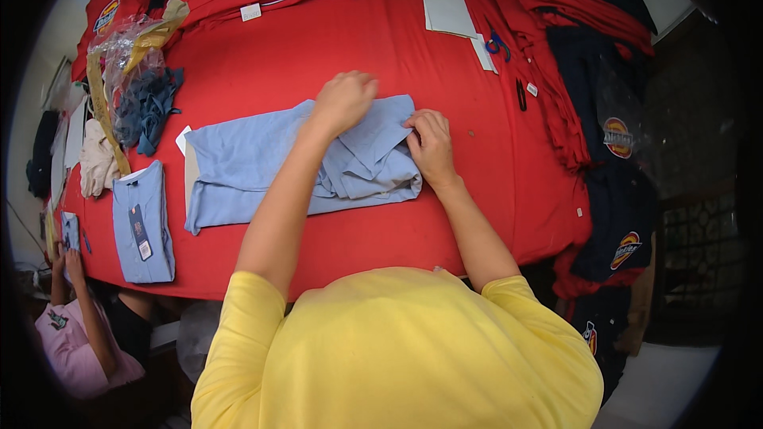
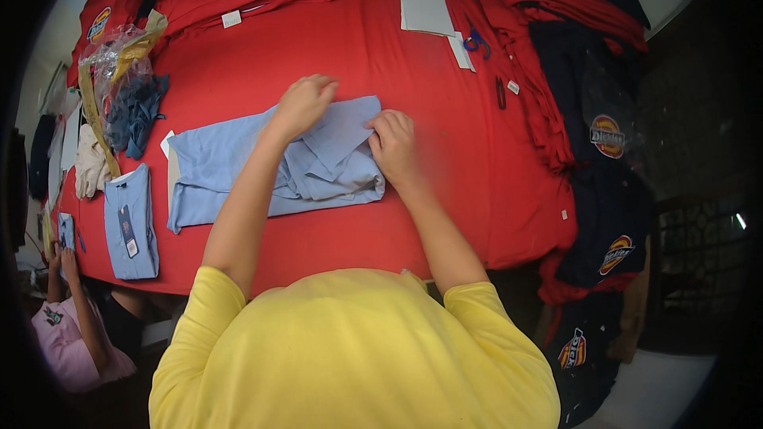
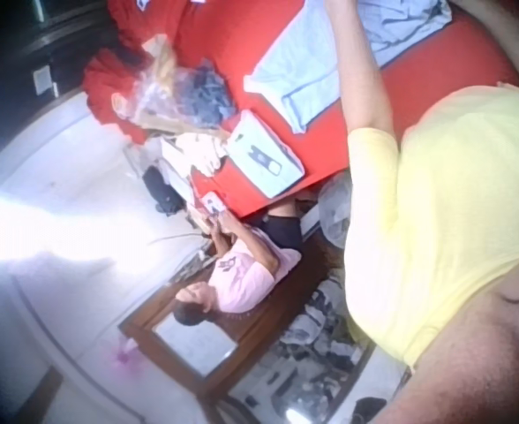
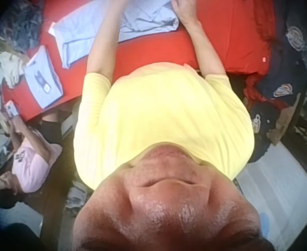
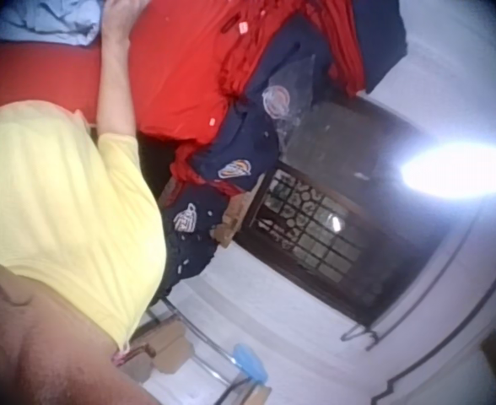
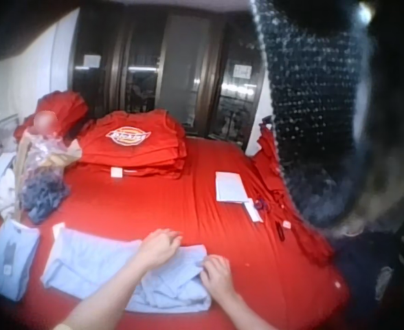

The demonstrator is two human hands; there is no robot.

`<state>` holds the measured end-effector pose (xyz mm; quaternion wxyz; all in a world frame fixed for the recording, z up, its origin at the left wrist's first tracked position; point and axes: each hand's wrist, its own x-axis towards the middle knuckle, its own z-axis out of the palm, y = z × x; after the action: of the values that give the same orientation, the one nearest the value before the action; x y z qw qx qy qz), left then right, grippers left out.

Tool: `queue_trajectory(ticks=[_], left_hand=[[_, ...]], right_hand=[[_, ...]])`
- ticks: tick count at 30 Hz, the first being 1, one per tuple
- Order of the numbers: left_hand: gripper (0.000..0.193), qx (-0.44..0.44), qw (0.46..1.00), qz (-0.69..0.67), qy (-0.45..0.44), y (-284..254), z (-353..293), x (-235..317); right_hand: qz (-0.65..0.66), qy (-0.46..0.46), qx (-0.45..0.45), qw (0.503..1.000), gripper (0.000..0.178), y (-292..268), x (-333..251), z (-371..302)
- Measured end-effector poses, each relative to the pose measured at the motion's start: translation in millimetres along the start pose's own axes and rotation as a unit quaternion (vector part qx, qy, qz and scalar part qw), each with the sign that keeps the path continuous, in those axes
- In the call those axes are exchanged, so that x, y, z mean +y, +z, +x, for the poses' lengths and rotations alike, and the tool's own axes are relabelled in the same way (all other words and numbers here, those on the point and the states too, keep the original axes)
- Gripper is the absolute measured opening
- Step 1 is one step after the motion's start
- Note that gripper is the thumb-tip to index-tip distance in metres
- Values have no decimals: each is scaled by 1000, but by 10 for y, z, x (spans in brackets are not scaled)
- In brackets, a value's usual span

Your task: The person folds a light blue button-up shirt on a red table, using a cardboard template to guide the folds and placing a tag on the finished item.

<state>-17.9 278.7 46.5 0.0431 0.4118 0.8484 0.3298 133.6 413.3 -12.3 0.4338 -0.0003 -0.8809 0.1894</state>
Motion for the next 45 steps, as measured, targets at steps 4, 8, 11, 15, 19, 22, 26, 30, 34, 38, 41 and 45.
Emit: queue_trajectory(ticks=[4,8,11,15,19,22,26,30,34,38,41,45], left_hand=[[33,-144,986,62,-56,247,288,252],[28,-69,994,-82,35,219,236,105],[26,15,992,-113,45,91,14,172],[31,50,996,-78,-11,14,-131,275],[36,-91,983,-104,-122,30,-199,201],[36,-111,988,-100,-46,21,-275,60],[28,-71,972,-224,-15,-16,-476,-125],[27,-89,946,-303,-70,-64,-624,-207],[28,-121,942,-309,-57,-244,-815,-84],[32,-93,952,-286,-54,-336,-1037,38],[36,-73,967,-236,-68,-340,-1153,42],[40,-32,973,-222,-58,-285,-1378,-12]], right_hand=[[13,26,-7,1000,19,-27,-74,35],[46,117,-8,992,19,-179,-168,-77],[104,153,9,983,20,-275,-233,-81],[140,121,11,983,20,-230,-336,9],[92,39,-32,994,20,-186,-497,-77],[124,48,-48,990,19,-177,-629,-247],[138,95,-22,986,19,-217,-654,-400],[148,118,-86,978,20,-314,-687,-479],[375,314,-51,871,18,-340,-549,-276],[286,403,-157,855,26,-191,-491,117],[243,345,-254,870,28,-16,-543,223],[246,377,-220,865,22,21,-482,225]])
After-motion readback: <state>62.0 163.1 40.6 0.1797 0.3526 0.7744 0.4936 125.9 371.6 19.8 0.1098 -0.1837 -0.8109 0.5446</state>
